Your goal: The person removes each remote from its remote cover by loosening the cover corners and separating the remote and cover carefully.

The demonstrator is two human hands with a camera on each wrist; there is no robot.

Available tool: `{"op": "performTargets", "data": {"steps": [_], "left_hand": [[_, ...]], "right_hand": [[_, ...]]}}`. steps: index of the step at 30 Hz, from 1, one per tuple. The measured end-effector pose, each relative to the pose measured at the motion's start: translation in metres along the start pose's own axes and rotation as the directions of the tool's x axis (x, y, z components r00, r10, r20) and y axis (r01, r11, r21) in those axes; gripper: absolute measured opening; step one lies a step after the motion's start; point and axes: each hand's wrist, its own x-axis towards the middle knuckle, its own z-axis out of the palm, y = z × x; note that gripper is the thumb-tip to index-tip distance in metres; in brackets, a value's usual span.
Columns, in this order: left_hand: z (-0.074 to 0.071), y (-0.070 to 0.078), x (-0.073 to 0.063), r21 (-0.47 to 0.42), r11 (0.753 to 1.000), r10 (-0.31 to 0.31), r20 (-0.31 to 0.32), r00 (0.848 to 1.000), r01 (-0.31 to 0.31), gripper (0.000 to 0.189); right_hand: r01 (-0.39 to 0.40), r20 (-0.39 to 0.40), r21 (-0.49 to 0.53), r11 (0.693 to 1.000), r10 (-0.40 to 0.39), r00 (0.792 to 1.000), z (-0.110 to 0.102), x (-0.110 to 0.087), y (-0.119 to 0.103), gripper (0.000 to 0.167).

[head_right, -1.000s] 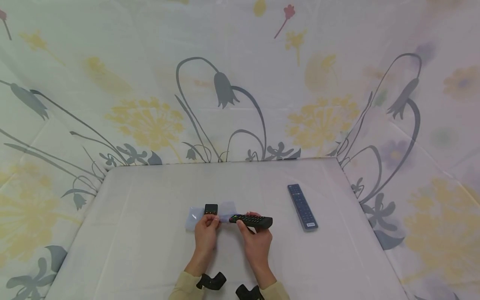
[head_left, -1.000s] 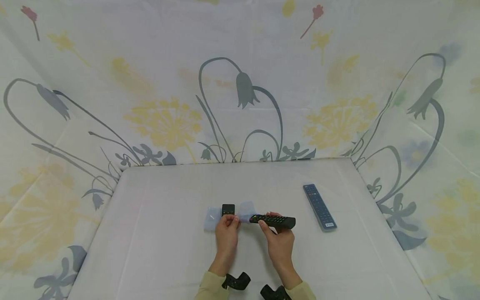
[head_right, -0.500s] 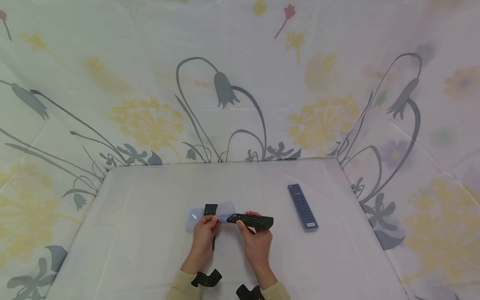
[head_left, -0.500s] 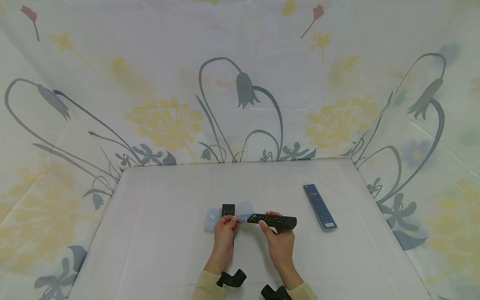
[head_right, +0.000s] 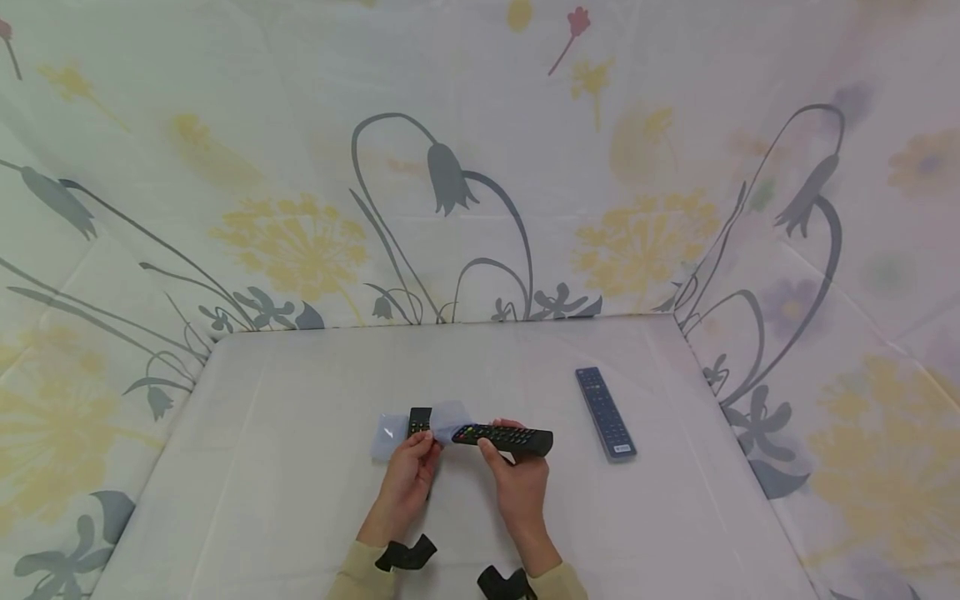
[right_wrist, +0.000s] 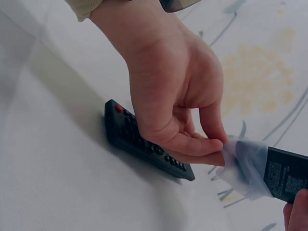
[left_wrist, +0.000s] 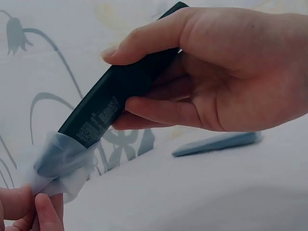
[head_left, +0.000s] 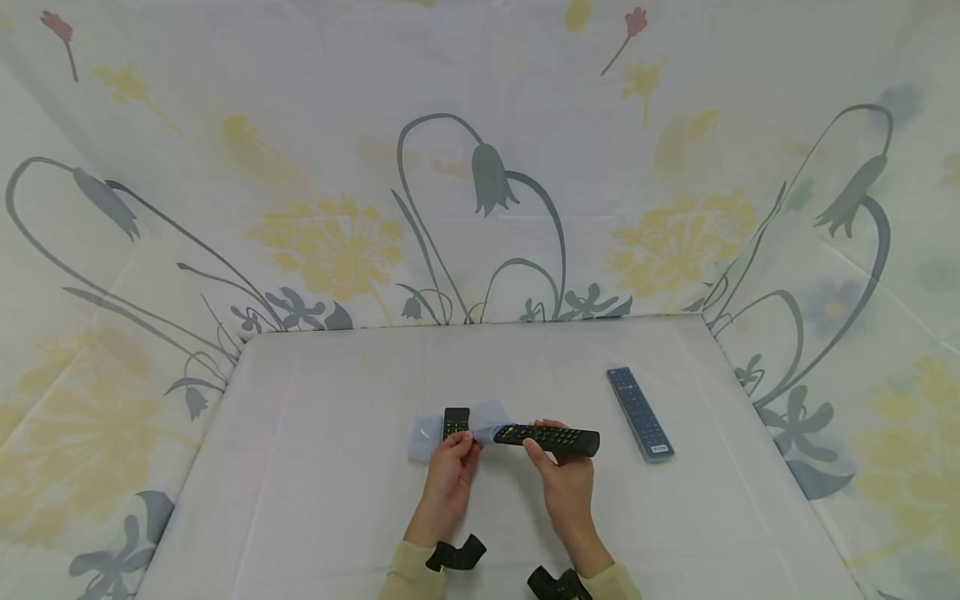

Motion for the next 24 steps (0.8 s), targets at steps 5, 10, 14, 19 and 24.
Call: {"op": "performTargets", "data": {"steps": [5,10,14,19,24], "left_hand": [[-0.002,0.000,0.001,0.030,0.999,0.016,0.014,1.000,-0.017,0.018],[-0.002,0.000,0.001,0.189,0.976,0.112,-0.014,0.994,-0.107,0.006],[-0.001,0.000,0.002,0.321,0.928,0.208,-0.021,0.978,-0.191,0.012],[0.003,0.000,0.001,0.600,0.718,0.411,0.043,0.911,-0.352,0.031],[0.008,0.002,0.000,0.753,0.539,0.476,0.099,0.874,-0.378,0.045]], "right_hand": [[-0.017,0.012,0.026,1.000,0.017,1.000,-0.001,0.001,-0.001,0.039],[-0.017,0.006,0.026,1.000,0.017,1.000,-0.002,0.002,0.000,0.039],[0.005,0.012,0.009,1.000,-0.005,1.000,-0.002,0.003,0.000,0.040],[0.059,0.065,-0.011,0.998,-0.058,0.996,-0.004,0.004,0.001,0.042],[0.079,0.148,0.005,0.997,-0.079,0.986,-0.006,0.003,0.001,0.045]]}}
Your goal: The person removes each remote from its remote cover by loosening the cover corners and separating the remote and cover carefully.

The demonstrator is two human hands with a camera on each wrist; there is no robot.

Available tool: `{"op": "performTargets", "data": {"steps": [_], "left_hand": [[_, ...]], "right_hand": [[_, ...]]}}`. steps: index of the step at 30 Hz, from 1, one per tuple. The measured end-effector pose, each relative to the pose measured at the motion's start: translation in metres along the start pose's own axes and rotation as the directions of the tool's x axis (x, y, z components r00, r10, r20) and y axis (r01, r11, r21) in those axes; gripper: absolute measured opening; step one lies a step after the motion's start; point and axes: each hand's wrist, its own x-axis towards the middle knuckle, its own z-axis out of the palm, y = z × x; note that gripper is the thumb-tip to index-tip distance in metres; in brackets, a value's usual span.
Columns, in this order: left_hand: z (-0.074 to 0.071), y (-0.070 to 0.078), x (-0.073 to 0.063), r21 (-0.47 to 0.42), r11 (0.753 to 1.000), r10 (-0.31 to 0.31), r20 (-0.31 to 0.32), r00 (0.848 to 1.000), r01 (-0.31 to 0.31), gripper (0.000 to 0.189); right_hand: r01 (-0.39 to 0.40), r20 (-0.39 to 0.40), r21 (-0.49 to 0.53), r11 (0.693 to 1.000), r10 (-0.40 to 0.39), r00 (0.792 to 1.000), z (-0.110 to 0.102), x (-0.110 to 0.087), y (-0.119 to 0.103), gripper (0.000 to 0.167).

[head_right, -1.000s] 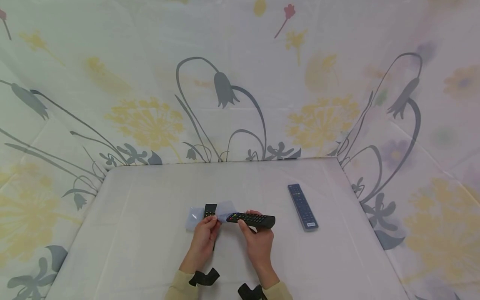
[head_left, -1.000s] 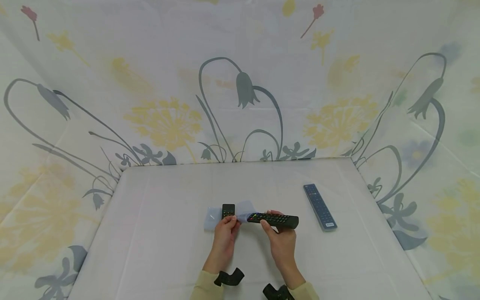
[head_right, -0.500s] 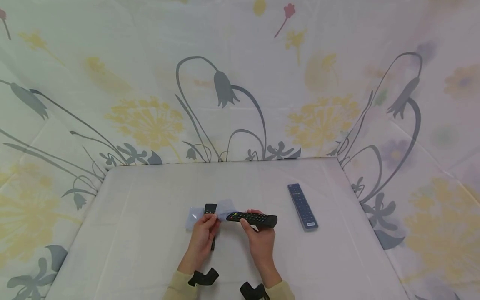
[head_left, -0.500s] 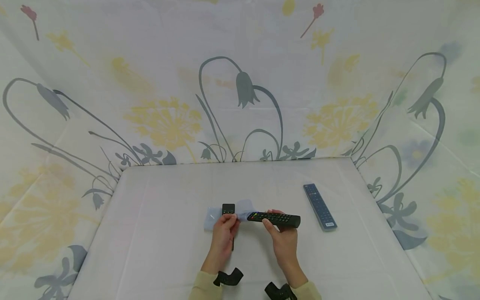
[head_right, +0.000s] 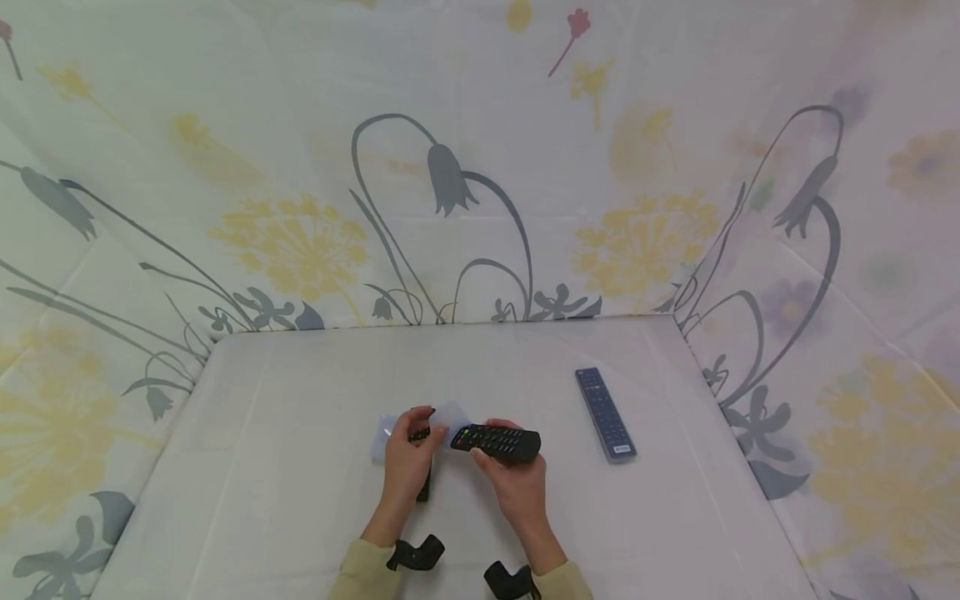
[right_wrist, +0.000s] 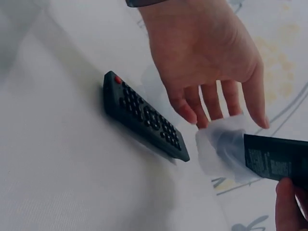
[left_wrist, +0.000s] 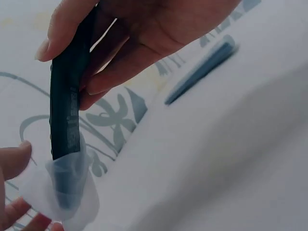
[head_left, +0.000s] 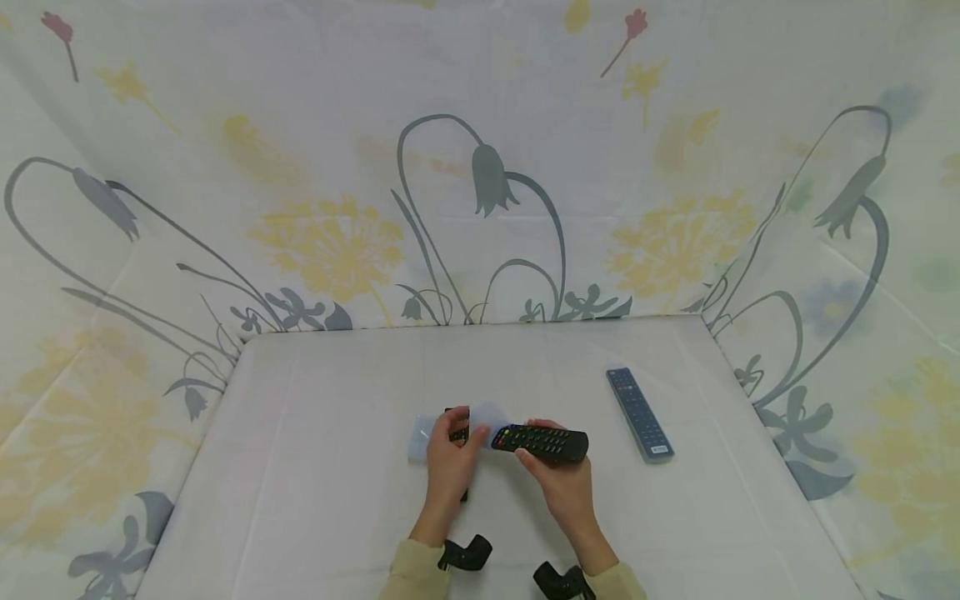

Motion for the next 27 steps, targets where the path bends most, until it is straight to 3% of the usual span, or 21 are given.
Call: {"op": "performTargets", "data": {"steps": [8,14,23,27], "left_hand": [[0.0012,0.0030,0.0026,0.095,0.992,-0.085,0.062,0.994,0.079,0.044],[0.0035,0.0042,0.0030,0.086,0.995,-0.051,0.021,0.998,0.049,0.032],[0.0039,0.0052,0.0029,0.089,0.993,-0.077,-0.036,0.996,0.080,0.029],[0.0032,0.0046,0.0032,0.072,0.993,-0.087,-0.051,0.995,0.091,0.028]], "right_hand": [[-0.012,0.097,0.051,0.999,0.007,0.995,-0.0032,-0.0008,0.0004,0.050],[-0.011,0.148,0.071,0.997,0.000,0.989,-0.0046,-0.0007,0.0013,0.050],[0.006,0.174,0.034,0.999,-0.012,0.985,-0.0059,-0.0007,0.0021,0.044],[-0.007,0.177,0.066,0.998,-0.004,0.984,-0.0064,-0.0003,0.0028,0.044]]}}
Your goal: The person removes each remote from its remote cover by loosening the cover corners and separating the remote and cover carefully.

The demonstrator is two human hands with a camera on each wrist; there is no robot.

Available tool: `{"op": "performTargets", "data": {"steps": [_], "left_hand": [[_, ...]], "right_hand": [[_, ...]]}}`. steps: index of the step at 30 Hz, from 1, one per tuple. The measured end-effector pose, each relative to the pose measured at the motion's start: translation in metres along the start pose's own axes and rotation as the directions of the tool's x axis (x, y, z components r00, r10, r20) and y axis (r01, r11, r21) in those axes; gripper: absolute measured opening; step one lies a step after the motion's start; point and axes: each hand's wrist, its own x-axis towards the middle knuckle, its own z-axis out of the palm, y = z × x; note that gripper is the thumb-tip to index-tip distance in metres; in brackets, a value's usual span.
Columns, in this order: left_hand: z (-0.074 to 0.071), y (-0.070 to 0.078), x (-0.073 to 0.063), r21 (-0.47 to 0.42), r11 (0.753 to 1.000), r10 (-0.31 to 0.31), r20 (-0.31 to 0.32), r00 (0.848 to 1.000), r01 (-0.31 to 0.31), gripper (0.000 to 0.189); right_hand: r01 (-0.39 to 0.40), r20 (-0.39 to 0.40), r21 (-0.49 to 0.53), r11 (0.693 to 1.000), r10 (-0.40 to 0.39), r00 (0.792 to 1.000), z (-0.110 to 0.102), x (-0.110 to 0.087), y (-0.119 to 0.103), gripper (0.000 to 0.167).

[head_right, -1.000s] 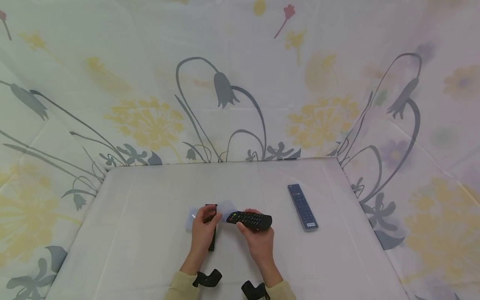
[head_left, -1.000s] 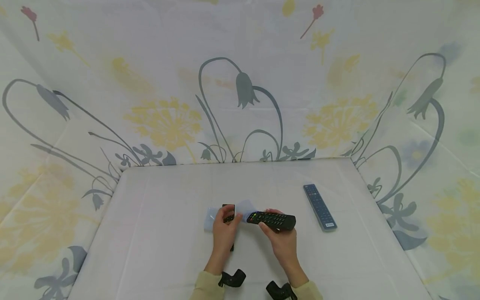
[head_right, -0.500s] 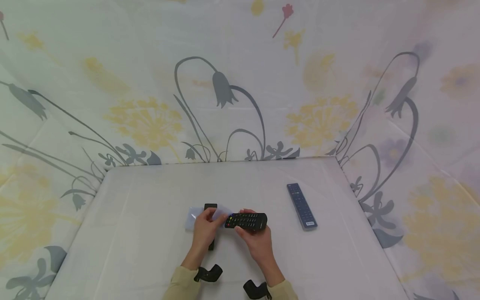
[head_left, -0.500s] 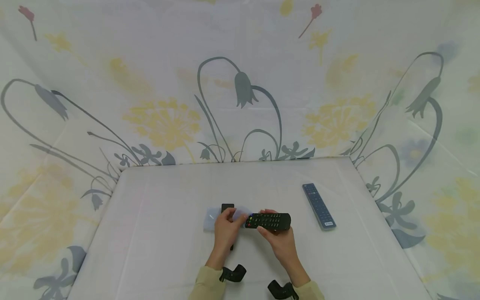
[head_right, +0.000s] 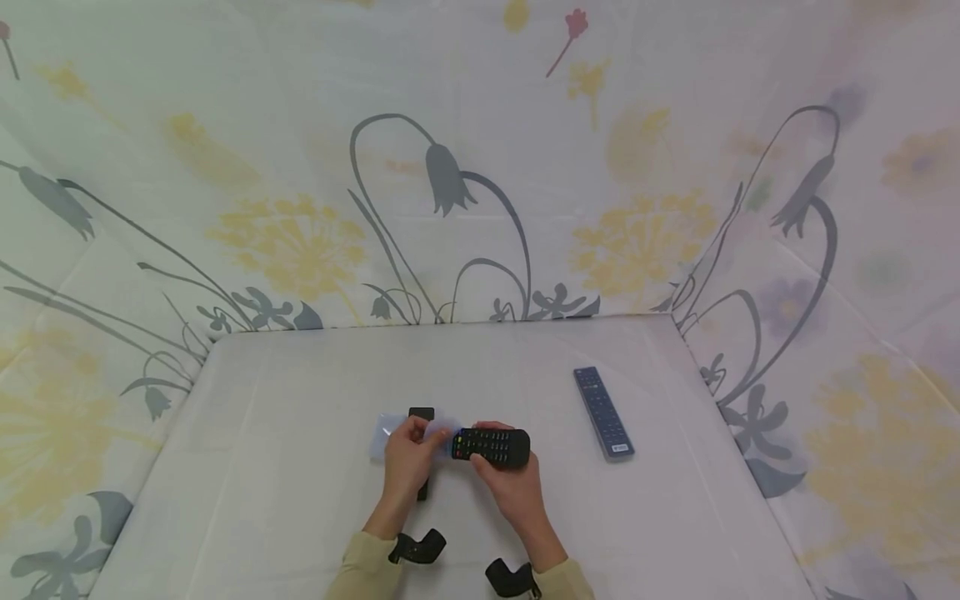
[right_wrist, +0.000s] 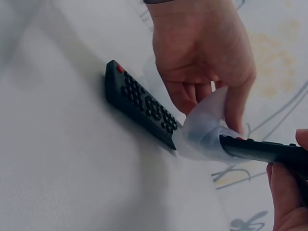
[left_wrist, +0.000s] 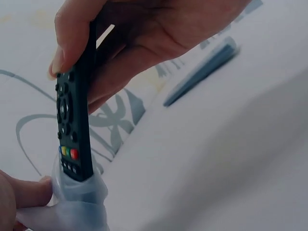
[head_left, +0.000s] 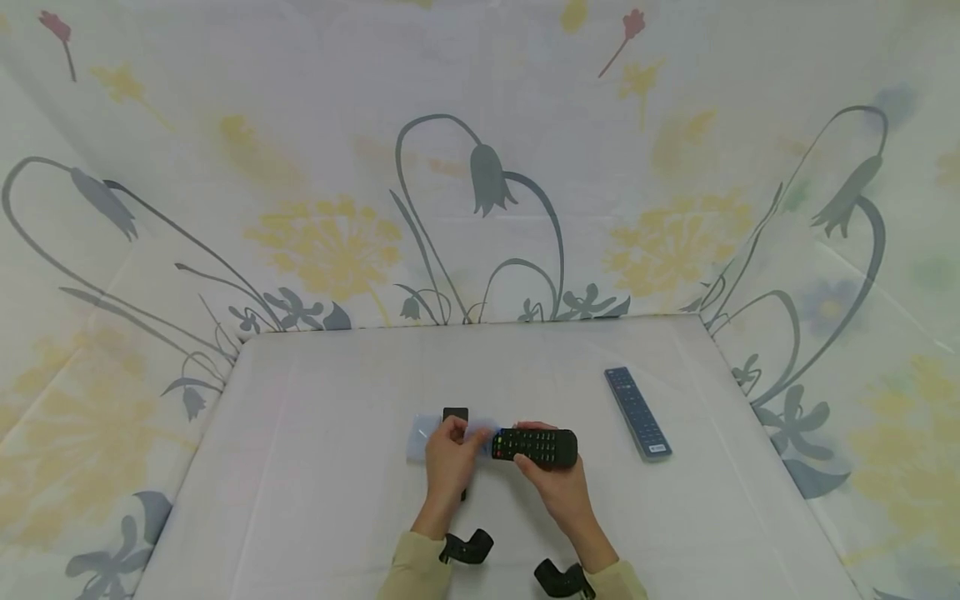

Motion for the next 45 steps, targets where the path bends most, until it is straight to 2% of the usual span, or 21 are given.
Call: {"op": "performTargets", "data": {"steps": [5,14,24,33,41,45], "left_hand": [[-0.002,-0.001,0.001,-0.002,0.999,-0.040,-0.033,0.999,0.040,0.029],[-0.007,-0.003,0.005,-0.035,0.992,-0.120,-0.046,0.992,0.119,0.032],[-0.008,-0.003,0.007,-0.139,0.975,-0.179,-0.007,0.984,0.176,0.030],[-0.011,-0.001,0.007,-0.247,0.932,-0.251,0.094,0.963,0.267,0.020],[-0.012,-0.003,0.007,-0.265,0.917,-0.272,0.130,0.953,0.298,0.015],[-0.013,-0.004,0.005,-0.306,0.900,-0.271,0.160,0.949,0.309,0.016]], "right_hand": [[-0.016,0.029,0.026,1.000,0.016,0.999,-0.001,-0.001,0.000,0.045],[-0.058,0.066,0.039,0.998,0.056,0.996,-0.007,0.002,-0.002,0.044],[-0.076,0.057,0.078,0.994,0.071,0.996,-0.010,0.004,-0.004,0.046],[-0.063,0.060,0.101,0.993,0.057,0.997,-0.013,0.005,-0.003,0.046],[-0.065,0.045,0.108,0.992,0.060,0.997,-0.014,0.005,-0.002,0.045],[-0.077,0.026,0.107,0.991,0.075,0.997,-0.015,0.004,-0.002,0.045]]}}
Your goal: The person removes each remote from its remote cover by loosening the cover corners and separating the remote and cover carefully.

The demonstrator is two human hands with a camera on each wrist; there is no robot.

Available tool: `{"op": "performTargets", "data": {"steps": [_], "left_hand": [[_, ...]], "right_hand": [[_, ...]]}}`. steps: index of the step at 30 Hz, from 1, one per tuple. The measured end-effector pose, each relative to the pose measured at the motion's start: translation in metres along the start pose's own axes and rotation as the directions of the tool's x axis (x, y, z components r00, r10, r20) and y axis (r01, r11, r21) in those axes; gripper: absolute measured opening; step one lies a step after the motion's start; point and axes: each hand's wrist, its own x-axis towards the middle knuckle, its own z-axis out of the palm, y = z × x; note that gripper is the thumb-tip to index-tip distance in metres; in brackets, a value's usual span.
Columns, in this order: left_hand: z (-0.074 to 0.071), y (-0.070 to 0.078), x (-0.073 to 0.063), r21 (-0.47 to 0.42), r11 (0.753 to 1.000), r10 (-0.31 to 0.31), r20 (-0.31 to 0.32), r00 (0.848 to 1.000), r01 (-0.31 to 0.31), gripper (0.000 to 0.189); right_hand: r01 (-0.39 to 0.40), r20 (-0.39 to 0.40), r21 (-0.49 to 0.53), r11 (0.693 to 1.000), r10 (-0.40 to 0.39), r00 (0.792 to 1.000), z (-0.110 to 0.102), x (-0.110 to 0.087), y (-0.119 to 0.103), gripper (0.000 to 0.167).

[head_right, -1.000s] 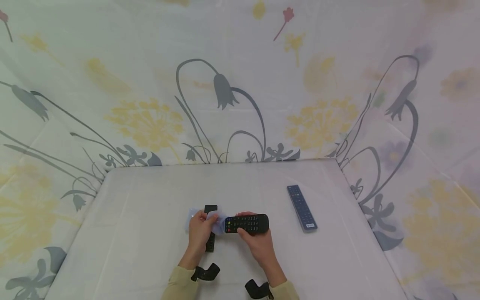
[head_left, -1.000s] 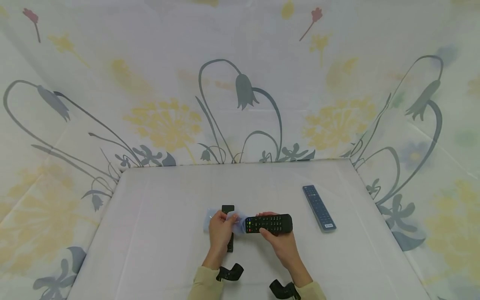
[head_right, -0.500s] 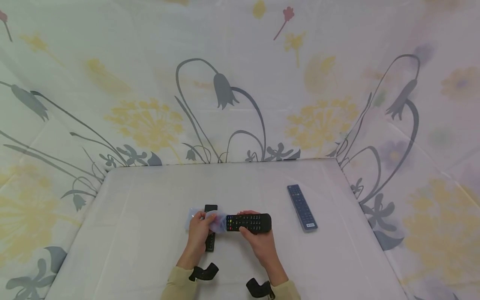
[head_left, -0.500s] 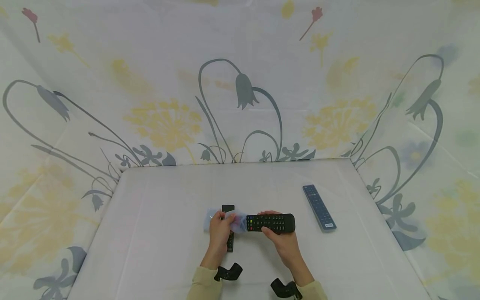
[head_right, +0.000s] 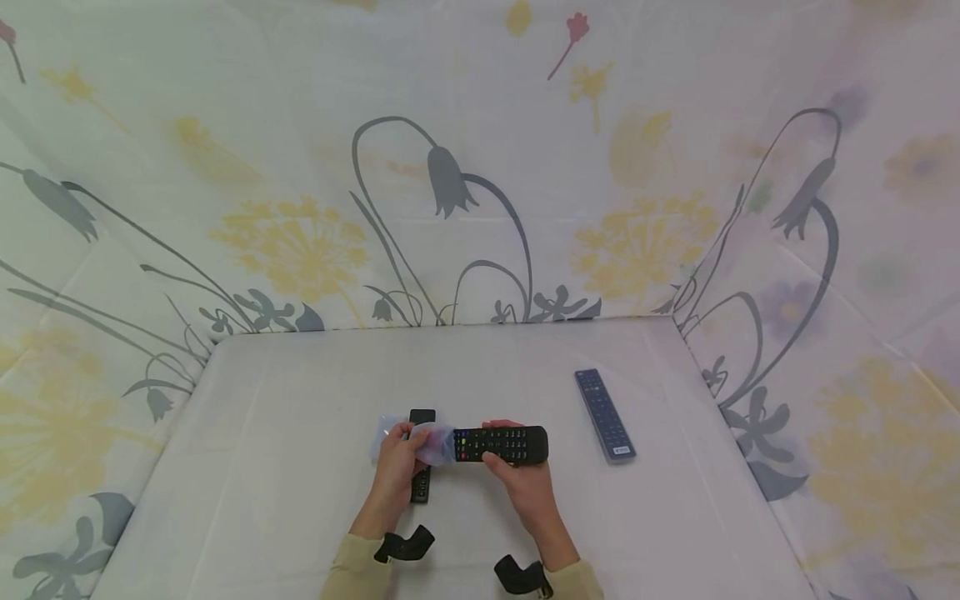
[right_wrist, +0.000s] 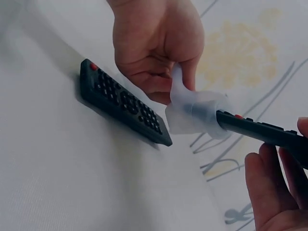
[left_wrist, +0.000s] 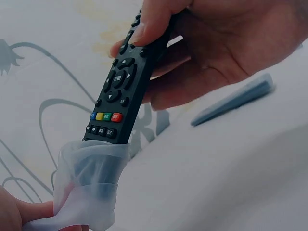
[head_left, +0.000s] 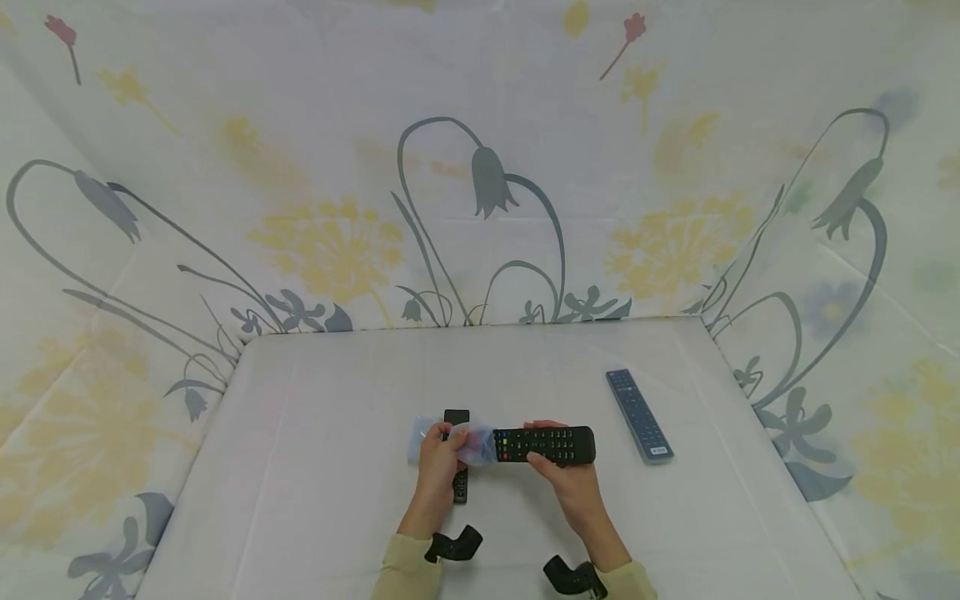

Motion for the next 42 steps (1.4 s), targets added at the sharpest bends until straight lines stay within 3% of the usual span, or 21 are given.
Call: {"op": "performTargets", "data": {"steps": [7,13,16,20,23,25,27,29,30,34,38,42], "left_hand": [[-0.003,0.000,-0.001,-0.108,0.994,-0.025,0.079,0.997,0.033,0.013],[-0.004,0.000,-0.001,-0.114,0.993,-0.032,0.092,0.995,0.042,0.017],[-0.002,0.000,0.000,-0.077,0.997,-0.003,0.063,0.998,0.008,0.027],[0.001,0.000,0.000,0.053,0.993,0.108,-0.021,0.994,-0.107,0.035],[0.003,0.000,-0.003,0.214,0.949,0.253,-0.077,0.964,-0.232,0.034],[0.005,0.002,-0.007,0.315,0.893,0.362,-0.080,0.929,-0.321,0.031],[0.006,0.003,-0.010,0.403,0.819,0.464,-0.046,0.885,-0.409,0.027],[0.008,0.005,-0.014,0.456,0.753,0.530,0.006,0.848,-0.474,0.024],[0.010,0.006,-0.016,0.467,0.734,0.545,0.027,0.838,-0.493,0.023],[0.015,0.006,-0.022,0.506,0.697,0.554,0.071,0.830,-0.508,0.026],[0.019,0.005,-0.023,0.513,0.694,0.549,0.075,0.832,-0.505,0.023],[0.021,0.004,-0.023,0.493,0.714,0.541,0.062,0.838,-0.498,0.014]], "right_hand": [[-0.057,0.007,0.059,0.997,0.057,0.998,-0.002,0.000,-0.003,0.049],[-0.063,0.005,0.120,0.991,0.063,0.998,-0.002,-0.001,-0.001,0.050],[-0.067,-0.008,0.142,0.988,0.069,0.998,0.000,-0.001,-0.001,0.052],[-0.056,-0.041,0.141,0.988,0.062,0.997,0.001,-0.002,-0.001,0.052],[-0.047,-0.078,0.141,0.989,0.059,0.995,0.001,-0.002,-0.001,0.051],[-0.047,-0.109,0.143,0.989,0.063,0.992,0.001,-0.002,-0.002,0.051],[-0.048,-0.139,0.139,0.989,0.068,0.988,0.001,-0.001,-0.003,0.051],[-0.053,-0.163,0.136,0.989,0.075,0.984,0.002,-0.001,-0.004,0.050],[-0.056,-0.169,0.132,0.990,0.078,0.982,0.002,-0.001,-0.004,0.050],[-0.062,-0.175,0.130,0.990,0.085,0.981,0.003,-0.001,-0.007,0.050],[-0.048,-0.167,0.126,0.991,0.069,0.984,0.004,-0.001,-0.008,0.051],[-0.041,-0.168,0.118,0.992,0.061,0.984,0.004,-0.001,-0.008,0.050]]}}
